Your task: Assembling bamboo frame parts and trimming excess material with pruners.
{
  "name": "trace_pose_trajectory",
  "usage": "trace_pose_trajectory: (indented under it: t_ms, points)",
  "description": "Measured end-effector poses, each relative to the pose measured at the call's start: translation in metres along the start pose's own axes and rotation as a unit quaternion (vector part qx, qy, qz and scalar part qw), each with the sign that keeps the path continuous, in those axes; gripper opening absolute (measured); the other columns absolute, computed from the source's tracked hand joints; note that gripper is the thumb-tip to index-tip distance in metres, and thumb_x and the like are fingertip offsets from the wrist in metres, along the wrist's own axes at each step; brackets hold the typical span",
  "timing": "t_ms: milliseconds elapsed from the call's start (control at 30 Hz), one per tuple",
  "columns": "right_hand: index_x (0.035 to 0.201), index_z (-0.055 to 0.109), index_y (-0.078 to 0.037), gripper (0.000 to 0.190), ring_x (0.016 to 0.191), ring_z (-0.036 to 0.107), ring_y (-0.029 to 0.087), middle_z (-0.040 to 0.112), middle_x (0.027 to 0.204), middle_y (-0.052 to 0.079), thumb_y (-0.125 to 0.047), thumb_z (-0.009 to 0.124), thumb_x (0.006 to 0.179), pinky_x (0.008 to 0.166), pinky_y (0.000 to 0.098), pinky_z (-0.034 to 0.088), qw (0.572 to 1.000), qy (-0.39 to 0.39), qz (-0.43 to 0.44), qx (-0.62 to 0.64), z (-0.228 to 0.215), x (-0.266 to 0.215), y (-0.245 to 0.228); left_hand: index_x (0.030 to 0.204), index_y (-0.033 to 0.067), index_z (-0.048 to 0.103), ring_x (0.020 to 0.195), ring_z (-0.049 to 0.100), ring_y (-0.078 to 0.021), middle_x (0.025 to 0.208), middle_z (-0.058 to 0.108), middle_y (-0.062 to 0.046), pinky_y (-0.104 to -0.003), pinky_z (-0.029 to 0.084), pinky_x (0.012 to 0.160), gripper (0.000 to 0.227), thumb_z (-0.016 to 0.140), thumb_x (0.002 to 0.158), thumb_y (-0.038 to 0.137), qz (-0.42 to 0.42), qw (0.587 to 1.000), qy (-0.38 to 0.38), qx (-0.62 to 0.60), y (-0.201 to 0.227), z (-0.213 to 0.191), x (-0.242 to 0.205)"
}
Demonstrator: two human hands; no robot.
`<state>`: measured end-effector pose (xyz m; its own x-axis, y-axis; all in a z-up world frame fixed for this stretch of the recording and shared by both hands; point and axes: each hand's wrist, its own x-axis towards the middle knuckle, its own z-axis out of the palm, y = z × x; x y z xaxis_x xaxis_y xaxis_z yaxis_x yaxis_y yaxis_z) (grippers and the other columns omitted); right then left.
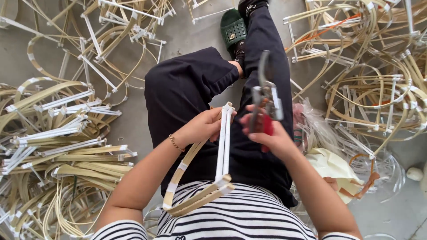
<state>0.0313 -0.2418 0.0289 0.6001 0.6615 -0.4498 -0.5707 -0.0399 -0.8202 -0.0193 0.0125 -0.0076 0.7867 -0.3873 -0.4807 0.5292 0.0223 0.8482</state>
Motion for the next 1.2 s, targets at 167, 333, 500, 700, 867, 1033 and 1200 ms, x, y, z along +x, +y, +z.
trace_pose_trajectory:
  t_ms: [167, 333, 500, 700, 867, 1033, 1200]
  points:
    - [0.144, 0.046, -0.007, 0.070, 0.103, 0.063, 0.015, 0.062, 0.109, 0.004, -0.004, 0.073, 0.079, 0.093, 0.0321, 0.050, 0.981, 0.023, 0.020, -0.190, -0.031, -0.045, -0.014, 0.133, 0.0112, 0.058, 0.056, 0.051, -0.0024, 0.076, 0.057, 0.004, -0.019, 0.046, 0.051, 0.028, 0.048, 0.109, 0.022, 0.040, 0.998, -0.038, -0.028, 0.016, -0.005, -0.012]
    - [0.128, 0.055, -0.009, 0.053, 0.085, 0.066, 0.013, 0.066, 0.089, 0.002, -0.007, 0.076, 0.079, 0.081, 0.0310, 0.053, 0.932, 0.028, 0.100, -0.347, -0.022, -0.073, -0.028, 0.111, 0.0057, 0.068, 0.058, 0.055, -0.0032, 0.077, 0.068, 0.002, -0.020, 0.049, 0.055, 0.020, 0.054, 0.106, 0.018, 0.064, 0.997, 0.028, 0.028, 0.031, 0.012, -0.018]
    - [0.131, 0.055, -0.008, 0.054, 0.089, 0.062, 0.015, 0.061, 0.095, 0.005, -0.004, 0.075, 0.081, 0.082, 0.0326, 0.052, 0.960, 0.073, 0.033, -0.268, -0.025, -0.084, -0.022, 0.100, 0.0056, 0.063, 0.059, 0.058, -0.0056, 0.071, 0.066, 0.001, -0.023, 0.050, 0.056, 0.018, 0.052, 0.105, 0.020, 0.078, 0.989, 0.040, 0.121, 0.041, 0.022, -0.025]
    - [0.156, 0.031, -0.011, 0.091, 0.141, 0.047, 0.022, 0.055, 0.145, 0.011, -0.004, 0.074, 0.076, 0.115, 0.0378, 0.031, 0.947, 0.000, 0.041, -0.318, -0.017, -0.085, -0.033, 0.094, 0.0049, 0.058, 0.056, 0.053, -0.0085, 0.067, 0.059, -0.001, -0.026, 0.047, 0.053, 0.029, 0.046, 0.110, 0.026, 0.052, 0.994, 0.010, 0.096, 0.047, 0.030, -0.028]
    - [0.160, 0.023, -0.013, 0.098, 0.148, 0.035, 0.023, 0.038, 0.159, 0.011, -0.006, 0.076, 0.077, 0.118, 0.0379, 0.025, 0.942, -0.045, 0.062, -0.326, -0.017, -0.095, -0.023, 0.094, 0.0067, 0.062, 0.050, 0.056, -0.0091, 0.065, 0.063, 0.000, -0.027, 0.049, 0.050, 0.032, 0.044, 0.107, 0.030, -0.026, 0.995, -0.018, 0.092, 0.058, 0.040, -0.026]
    - [0.160, 0.023, -0.014, 0.102, 0.141, 0.043, 0.025, 0.043, 0.151, 0.011, -0.008, 0.078, 0.075, 0.116, 0.0381, 0.030, 0.930, -0.038, 0.053, -0.363, -0.014, -0.098, -0.020, 0.098, 0.0085, 0.065, 0.050, 0.056, -0.0085, 0.063, 0.061, -0.001, -0.026, 0.050, 0.051, 0.033, 0.044, 0.107, 0.033, -0.054, 0.991, -0.030, 0.123, 0.069, 0.050, -0.023]
    - [0.156, 0.030, -0.014, 0.096, 0.133, 0.048, 0.026, 0.047, 0.141, 0.012, -0.007, 0.076, 0.073, 0.111, 0.0384, 0.037, 0.915, -0.001, 0.010, -0.404, -0.018, -0.105, -0.001, 0.093, 0.0071, 0.066, 0.055, 0.056, -0.0093, 0.062, 0.062, -0.001, -0.027, 0.049, 0.056, 0.034, 0.044, 0.107, 0.029, -0.033, 0.987, -0.036, 0.153, 0.052, 0.057, -0.013]
